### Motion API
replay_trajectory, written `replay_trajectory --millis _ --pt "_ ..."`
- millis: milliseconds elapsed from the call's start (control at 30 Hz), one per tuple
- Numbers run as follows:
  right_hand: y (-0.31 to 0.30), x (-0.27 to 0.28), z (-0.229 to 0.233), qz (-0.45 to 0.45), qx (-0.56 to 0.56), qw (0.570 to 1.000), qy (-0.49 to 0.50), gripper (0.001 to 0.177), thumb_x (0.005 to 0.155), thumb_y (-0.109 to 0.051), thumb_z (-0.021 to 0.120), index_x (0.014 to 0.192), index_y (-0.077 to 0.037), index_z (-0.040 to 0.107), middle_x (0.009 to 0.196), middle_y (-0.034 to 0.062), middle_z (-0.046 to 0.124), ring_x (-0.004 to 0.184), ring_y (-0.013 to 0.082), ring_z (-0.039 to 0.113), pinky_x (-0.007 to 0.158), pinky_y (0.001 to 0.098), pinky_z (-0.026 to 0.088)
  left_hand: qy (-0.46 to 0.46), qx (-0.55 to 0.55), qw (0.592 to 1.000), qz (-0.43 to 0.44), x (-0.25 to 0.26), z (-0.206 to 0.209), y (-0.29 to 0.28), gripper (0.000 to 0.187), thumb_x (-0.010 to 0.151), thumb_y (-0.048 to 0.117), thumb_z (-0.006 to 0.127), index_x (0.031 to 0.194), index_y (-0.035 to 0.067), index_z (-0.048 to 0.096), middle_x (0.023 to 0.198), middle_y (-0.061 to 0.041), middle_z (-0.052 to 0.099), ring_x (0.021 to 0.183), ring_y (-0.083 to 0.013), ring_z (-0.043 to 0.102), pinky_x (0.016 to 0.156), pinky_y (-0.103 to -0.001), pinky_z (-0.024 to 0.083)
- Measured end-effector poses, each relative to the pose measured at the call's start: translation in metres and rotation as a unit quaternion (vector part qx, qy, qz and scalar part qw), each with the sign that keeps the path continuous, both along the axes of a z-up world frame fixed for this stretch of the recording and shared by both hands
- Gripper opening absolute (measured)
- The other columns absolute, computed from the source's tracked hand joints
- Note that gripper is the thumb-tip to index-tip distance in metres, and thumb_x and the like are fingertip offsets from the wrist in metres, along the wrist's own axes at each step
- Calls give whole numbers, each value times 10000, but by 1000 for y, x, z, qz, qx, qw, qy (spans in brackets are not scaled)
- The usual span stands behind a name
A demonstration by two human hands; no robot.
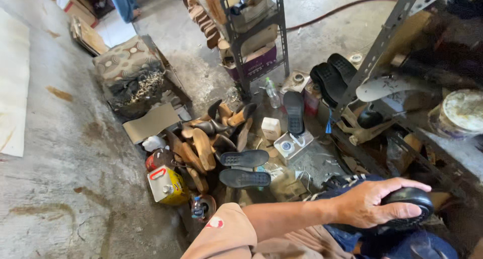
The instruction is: The person repairs a black shoe by scraping the sole with a knife, hammering the heel with a hammer, and applying glue with a small stick. They also handle a second shoe and place the first shoe on a shelf before returning to work on the second shoe.
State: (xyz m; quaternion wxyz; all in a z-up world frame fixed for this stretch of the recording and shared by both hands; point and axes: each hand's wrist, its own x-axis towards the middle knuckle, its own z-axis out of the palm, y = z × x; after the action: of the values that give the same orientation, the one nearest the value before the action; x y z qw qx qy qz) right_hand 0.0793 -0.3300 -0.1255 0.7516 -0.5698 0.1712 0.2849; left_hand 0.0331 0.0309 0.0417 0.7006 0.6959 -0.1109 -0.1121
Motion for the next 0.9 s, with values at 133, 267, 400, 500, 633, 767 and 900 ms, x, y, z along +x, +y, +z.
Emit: replay_trajectory --millis 133,267,400,500,633,767,900 --pt "120 -113 123 -64 33 991 114 365 948 115 344 1285 132 482 1388 598 594 1128 785 579 944 792 420 -23 13 1000 1 -3 1 6 533 979 448 595 1480 277 525 1371 0 656 1250 -93 601 1165 -244 437" --pt "144 -129 183 26 182 979 90 162 885 -60 605 1037 -3 595 1282 403 734 974 499 771 845 585 597 -86 11 996 8 6 11 13 463 1022 348 580 1448 175 519 1385 -35 633 1230 -143 614 1118 -280 441" --pt "154 -120 212 -7 191 972 138 160 848 -25 628 1006 -12 599 1272 382 718 1001 458 781 898 574 609 -81 -13 996 -35 12 4 12 517 1035 409 540 1464 126 481 1374 -72 632 1242 -188 605 1146 -321 411" --pt "157 -114 221 43 139 972 187 115 862 -85 601 974 -69 586 1302 342 753 1020 429 794 816 485 607 -82 -29 995 -40 11 10 13 561 1039 441 522 1466 83 460 1394 -116 631 1263 -206 613 1160 -336 421" --pt "157 -113 225 71 125 976 166 135 869 -106 581 1003 -91 592 1271 298 773 1013 423 806 802 460 587 -77 -8 995 -58 9 14 13 603 1041 497 473 1472 76 441 1408 -129 620 1257 -216 617 1149 -347 433" --pt "160 -110 234 58 72 977 190 167 876 -84 561 1040 -55 572 1183 334 793 941 443 812 775 480 607 -80 2 994 -69 8 16 11 614 1040 511 464 1475 80 436 1421 -134 613 1287 -229 600 1168 -360 416" --pt "162 -116 233 2 116 971 207 138 913 4 510 1051 -6 510 956 285 629 671 402 644 702 464 544 -76 0 994 -82 7 16 11 625 1036 518 465 1479 79 427 1432 -140 608 1289 -238 606 1161 -367 430"
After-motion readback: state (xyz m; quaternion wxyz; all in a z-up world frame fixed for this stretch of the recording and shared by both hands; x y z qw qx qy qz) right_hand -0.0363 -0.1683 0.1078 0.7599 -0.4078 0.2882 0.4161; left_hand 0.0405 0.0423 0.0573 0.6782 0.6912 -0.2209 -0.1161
